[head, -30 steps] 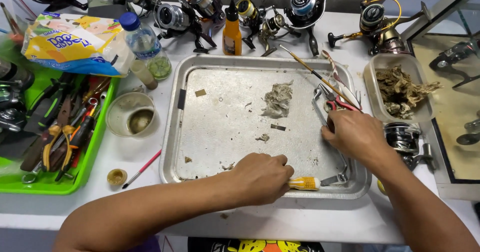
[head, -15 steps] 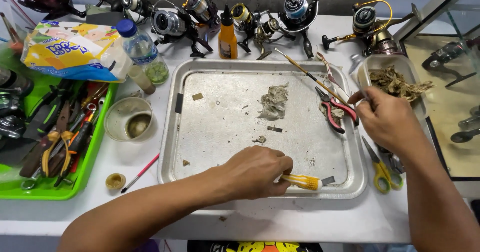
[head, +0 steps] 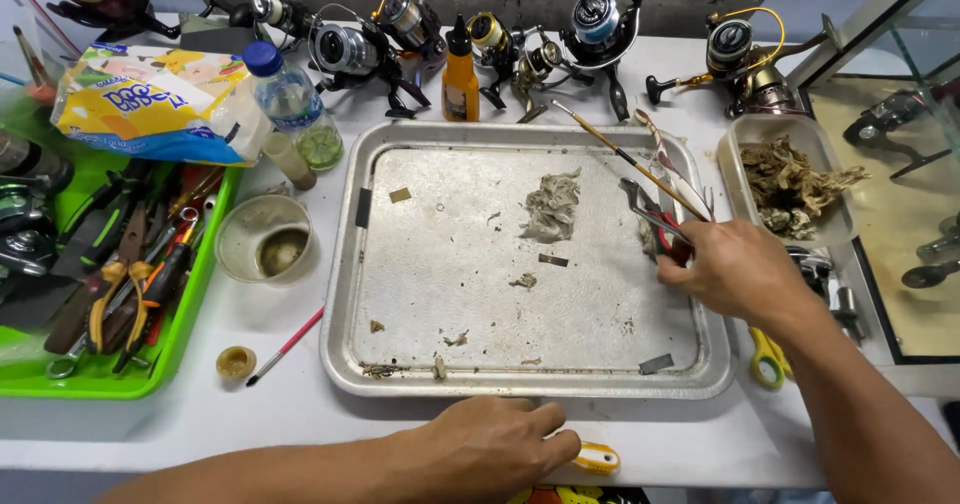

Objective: The person wipes a fishing reel with a cloth, rotates it to clean different sides, and places it on the table. Then they clean a metal tray by wiping it with a cloth and gathering debris.

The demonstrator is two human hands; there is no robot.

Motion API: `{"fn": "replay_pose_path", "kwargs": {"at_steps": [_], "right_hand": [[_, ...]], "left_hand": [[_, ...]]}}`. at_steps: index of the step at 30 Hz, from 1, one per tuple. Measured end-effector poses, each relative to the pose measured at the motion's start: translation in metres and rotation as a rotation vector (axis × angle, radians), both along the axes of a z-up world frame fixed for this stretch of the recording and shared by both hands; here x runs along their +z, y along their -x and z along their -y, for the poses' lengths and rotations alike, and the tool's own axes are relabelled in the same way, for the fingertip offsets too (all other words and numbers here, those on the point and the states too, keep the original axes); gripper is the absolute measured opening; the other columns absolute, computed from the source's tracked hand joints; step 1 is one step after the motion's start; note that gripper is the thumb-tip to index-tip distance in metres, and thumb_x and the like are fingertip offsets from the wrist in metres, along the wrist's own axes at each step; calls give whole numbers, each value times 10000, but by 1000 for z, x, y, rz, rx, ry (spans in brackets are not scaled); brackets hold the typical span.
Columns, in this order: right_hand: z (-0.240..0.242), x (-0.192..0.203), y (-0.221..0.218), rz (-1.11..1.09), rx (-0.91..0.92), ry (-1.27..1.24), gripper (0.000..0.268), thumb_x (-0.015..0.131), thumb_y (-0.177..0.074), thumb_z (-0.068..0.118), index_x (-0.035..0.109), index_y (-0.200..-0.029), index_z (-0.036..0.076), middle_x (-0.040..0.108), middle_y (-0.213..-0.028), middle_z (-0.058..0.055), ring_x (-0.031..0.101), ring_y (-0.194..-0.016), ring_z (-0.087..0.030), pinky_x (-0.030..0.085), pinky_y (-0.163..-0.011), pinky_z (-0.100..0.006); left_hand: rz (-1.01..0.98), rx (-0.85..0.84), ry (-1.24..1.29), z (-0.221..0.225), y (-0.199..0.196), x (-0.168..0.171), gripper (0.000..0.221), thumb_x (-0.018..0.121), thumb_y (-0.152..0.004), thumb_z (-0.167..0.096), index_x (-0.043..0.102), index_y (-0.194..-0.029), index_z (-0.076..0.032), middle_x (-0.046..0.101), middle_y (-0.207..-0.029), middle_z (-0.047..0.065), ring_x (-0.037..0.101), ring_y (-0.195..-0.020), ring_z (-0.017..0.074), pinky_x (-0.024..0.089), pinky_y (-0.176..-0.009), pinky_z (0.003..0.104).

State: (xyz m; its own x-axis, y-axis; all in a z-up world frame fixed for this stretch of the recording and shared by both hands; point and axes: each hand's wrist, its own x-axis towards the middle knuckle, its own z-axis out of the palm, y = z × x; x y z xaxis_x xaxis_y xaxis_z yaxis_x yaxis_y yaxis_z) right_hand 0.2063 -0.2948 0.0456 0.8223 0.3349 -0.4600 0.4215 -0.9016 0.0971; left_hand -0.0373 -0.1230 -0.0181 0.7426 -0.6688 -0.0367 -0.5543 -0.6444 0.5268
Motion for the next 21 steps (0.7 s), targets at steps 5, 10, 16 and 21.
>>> {"fn": "replay_pose_path", "kwargs": {"at_steps": [5,10,16,21], "right_hand": [[35,13,6,-62,-123,-235,263,707,-929,378,727,-1029,136,676,-705,-42,565,-597,-168,462,-575,-304],[83,21,25,66,-260,-408,187,775,-864,267,808,-905,88,761,-766,-66,639,-717,-188,508,-714,-316],[124,-19,44,174,-325,-121,326,683,-928,468,762,-879,155,823,-741,-11,720,-643,-161,619,-658,-299],[120,-39,51,133,-407,-180,335,686,-898,453,714,-823,127,789,-711,-63,684,-665,-231,501,-721,-354]], "left_hand": [[229,48,-7,5,7,-23,215,595,-988,-241,565,-1020,-31,576,-902,167,607,-575,357,445,-391,486],[169,0,-60,1,-3,-5,92,556,-982,-97,592,-1010,-17,575,-958,172,615,-599,341,486,-431,481],[10,109,-62,-16,-37,31,242,571,-1061,-234,583,-1105,4,613,-1027,174,651,-700,296,596,-493,420],[114,390,-134,-54,-83,22,241,616,-1046,-247,644,-1030,-8,647,-994,138,661,-607,236,621,-454,350]]}}
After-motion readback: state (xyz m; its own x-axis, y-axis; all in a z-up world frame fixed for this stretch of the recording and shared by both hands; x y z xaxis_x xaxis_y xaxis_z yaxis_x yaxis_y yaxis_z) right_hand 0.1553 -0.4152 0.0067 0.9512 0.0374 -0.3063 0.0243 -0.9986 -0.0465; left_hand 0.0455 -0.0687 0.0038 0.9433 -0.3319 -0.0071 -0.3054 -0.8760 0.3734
